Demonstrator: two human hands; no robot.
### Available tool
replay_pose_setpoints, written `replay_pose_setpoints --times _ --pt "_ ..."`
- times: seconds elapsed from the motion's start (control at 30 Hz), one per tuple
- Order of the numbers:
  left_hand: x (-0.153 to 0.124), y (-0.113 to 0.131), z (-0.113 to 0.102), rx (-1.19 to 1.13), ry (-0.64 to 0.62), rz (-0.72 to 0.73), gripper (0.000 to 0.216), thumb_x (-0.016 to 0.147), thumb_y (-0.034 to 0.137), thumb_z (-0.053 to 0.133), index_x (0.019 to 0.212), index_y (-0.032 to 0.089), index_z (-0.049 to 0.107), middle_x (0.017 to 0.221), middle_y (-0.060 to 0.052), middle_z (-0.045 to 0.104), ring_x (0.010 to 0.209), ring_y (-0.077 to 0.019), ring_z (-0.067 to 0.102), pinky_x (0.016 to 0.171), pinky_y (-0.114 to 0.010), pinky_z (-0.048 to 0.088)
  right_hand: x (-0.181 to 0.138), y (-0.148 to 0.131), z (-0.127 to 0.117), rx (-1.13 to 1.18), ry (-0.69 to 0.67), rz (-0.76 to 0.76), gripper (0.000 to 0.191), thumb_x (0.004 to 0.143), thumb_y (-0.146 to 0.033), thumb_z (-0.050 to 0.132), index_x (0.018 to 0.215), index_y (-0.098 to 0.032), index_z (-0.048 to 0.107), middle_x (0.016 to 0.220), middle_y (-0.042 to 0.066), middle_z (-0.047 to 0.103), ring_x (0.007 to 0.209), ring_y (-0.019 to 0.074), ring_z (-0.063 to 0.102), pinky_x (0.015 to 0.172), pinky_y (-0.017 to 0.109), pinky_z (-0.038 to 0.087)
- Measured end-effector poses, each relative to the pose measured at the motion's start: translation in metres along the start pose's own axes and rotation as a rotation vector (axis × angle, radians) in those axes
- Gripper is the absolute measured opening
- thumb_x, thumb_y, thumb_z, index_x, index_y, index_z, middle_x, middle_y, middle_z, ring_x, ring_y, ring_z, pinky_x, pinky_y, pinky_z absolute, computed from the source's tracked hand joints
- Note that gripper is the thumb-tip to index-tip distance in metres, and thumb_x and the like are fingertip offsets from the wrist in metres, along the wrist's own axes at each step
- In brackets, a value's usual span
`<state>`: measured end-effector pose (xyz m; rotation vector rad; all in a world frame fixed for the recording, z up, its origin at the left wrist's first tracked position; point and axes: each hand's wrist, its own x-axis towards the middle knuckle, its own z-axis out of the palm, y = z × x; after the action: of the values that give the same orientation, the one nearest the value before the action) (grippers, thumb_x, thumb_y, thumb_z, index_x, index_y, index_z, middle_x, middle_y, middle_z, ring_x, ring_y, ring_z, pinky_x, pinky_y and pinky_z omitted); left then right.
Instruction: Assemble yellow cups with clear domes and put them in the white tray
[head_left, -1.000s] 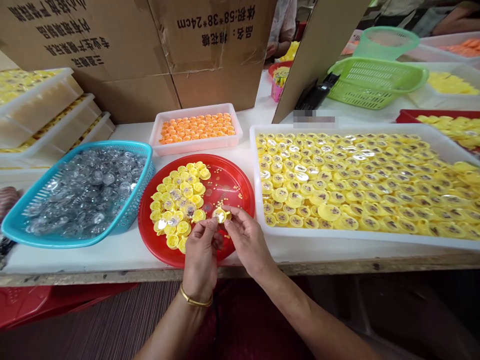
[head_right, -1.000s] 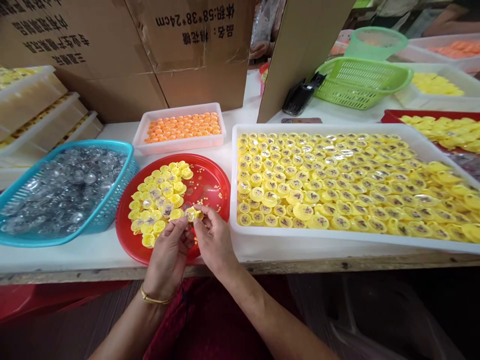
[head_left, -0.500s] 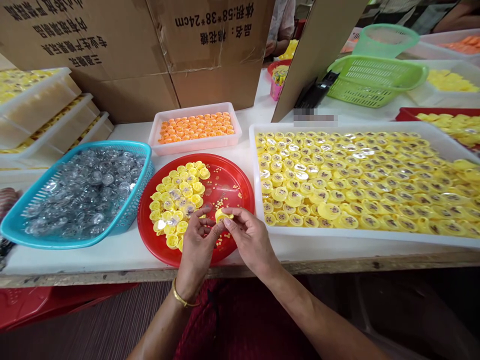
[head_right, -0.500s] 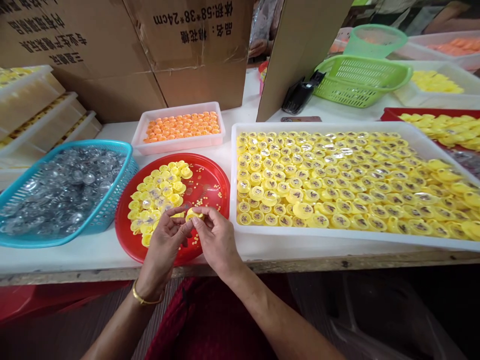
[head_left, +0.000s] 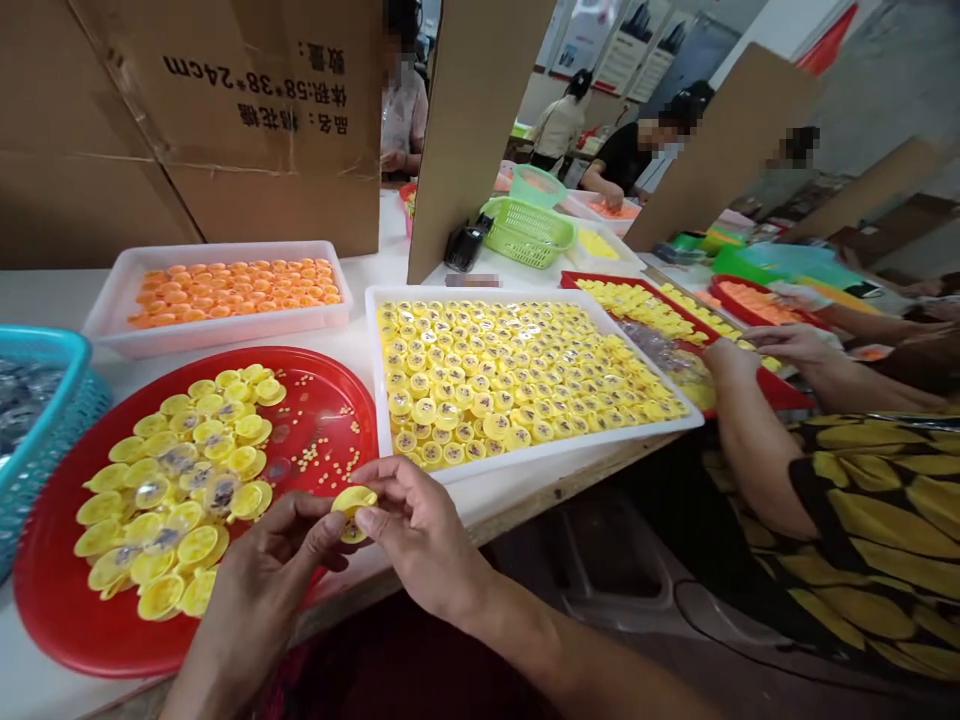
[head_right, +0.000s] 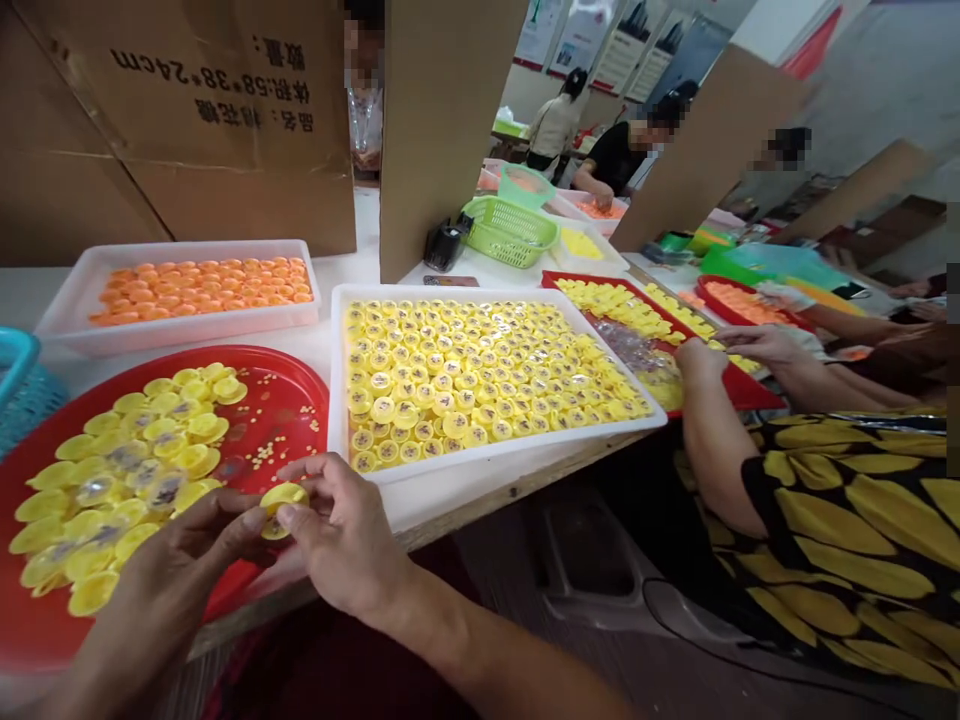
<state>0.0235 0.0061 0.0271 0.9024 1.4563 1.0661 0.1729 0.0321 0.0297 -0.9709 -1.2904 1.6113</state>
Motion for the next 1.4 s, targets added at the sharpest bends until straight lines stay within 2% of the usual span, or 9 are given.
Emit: replay_pose_setpoints --times 0.1,0.2,0.33,0.43,0.5,0.87,1.13,1.27,1.4 --pt "0.0 0.007 0.014 0.004 -0.03 -0.004 0.043 0.065 0.057 0.074 0.073 0.016 0.065 0.065 -0.006 0.067 0.061 -0.0199 0.065 0.058 -0.028 0.054 -0.001 -0.004 -0.01 0.016 -0.004 0.023 0.025 0.084 -0.033 0.062 0.105 -0.021 0.057 0.088 0.002 0.063 0.08 0.0177 0.064 0.071 0.028 0.055" --pt "-0.001 0.008 0.018 -0.034 -0.057 -0.032 0.054 0.063 0.062 0.072 0.089 0.016 0.067 0.077 -0.009 0.07 0.068 -0.0232 0.068 0.061 -0.031 0.056 0.007 -0.016 -0.037 -0.059 -0.01 0.028 0.036 0.086 -0.032 0.062 0.119 -0.023 0.052 0.096 0.003 0.065 0.086 0.0186 0.064 0.075 0.031 0.054" --pt "-0.002 0.005 0.006 0.004 0.085 0.038 0.06 0.068 0.062 0.069 0.11 0.019 0.064 0.103 -0.01 0.07 0.076 -0.0217 0.068 0.067 -0.03 0.056 0.028 -0.036 -0.097 -0.725 0.194 0.041 0.019 0.09 -0.022 0.059 0.109 -0.021 0.059 0.11 0.006 0.064 0.098 0.0215 0.062 0.083 0.036 0.049" --pt "-0.003 0.001 -0.004 0.087 0.122 0.003 0.053 0.068 0.059 0.07 0.103 0.019 0.068 0.107 -0.01 0.069 0.073 -0.0204 0.068 0.066 -0.029 0.055 0.045 -0.039 -0.13 -1.208 0.178 0.114 0.012 0.088 -0.014 0.061 0.098 -0.017 0.064 0.106 0.008 0.064 0.093 0.0221 0.063 0.08 0.033 0.048" --pt "-0.004 -0.002 -0.005 0.092 0.124 -0.015 0.05 0.07 0.059 0.069 0.099 0.018 0.069 0.101 -0.01 0.07 0.072 -0.0204 0.068 0.066 -0.029 0.055 0.055 -0.034 -0.14 -1.341 0.139 0.101 0.012 0.086 -0.01 0.062 0.096 -0.016 0.066 0.102 0.008 0.065 0.089 0.0211 0.063 0.078 0.03 0.047" --pt "-0.004 -0.022 -0.016 0.042 0.11 -0.027 0.044 0.076 0.055 0.065 0.097 0.016 0.068 0.096 -0.009 0.071 0.076 -0.0192 0.066 0.066 -0.028 0.055 0.057 -0.026 -0.136 -1.528 0.167 -0.055 0.024 0.085 -0.007 0.064 0.105 -0.019 0.062 0.106 0.005 0.063 0.096 0.0217 0.061 0.072 0.027 0.045" --pt "-0.01 -0.018 -0.017 0.01 0.091 0.047 0.034 0.082 0.045 0.059 0.091 0.013 0.066 0.079 -0.006 0.066 0.071 -0.0156 0.062 0.064 -0.026 0.052 0.073 -0.002 -0.156 -1.694 0.106 -0.295 0.007 0.078 -0.02 0.064 0.083 -0.021 0.059 0.091 0.003 0.058 0.084 0.0233 0.059 0.057 0.028 0.039" --pt "-0.008 -0.025 -0.039 0.092 0.122 0.079 0.029 0.086 0.04 0.054 0.094 0.014 0.066 0.08 -0.005 0.066 0.07 -0.0147 0.061 0.063 -0.026 0.05 0.075 0.002 -0.163 -1.682 0.103 -0.42 0.01 0.086 -0.029 0.054 0.08 -0.021 0.055 0.089 0.006 0.057 0.075 0.0239 0.058 0.051 0.03 0.035" --pt "0.009 -0.022 -0.077 0.496 0.364 0.261 0.018 0.085 0.027 0.054 0.09 0.017 0.068 0.085 -0.005 0.067 0.072 -0.0147 0.06 0.067 -0.027 0.046 0.068 -0.014 -0.119 -1.486 0.162 -0.511 0.026 0.095 -0.043 0.044 0.087 -0.022 0.057 0.089 0.007 0.059 0.066 0.0212 0.058 0.051 0.032 0.038"
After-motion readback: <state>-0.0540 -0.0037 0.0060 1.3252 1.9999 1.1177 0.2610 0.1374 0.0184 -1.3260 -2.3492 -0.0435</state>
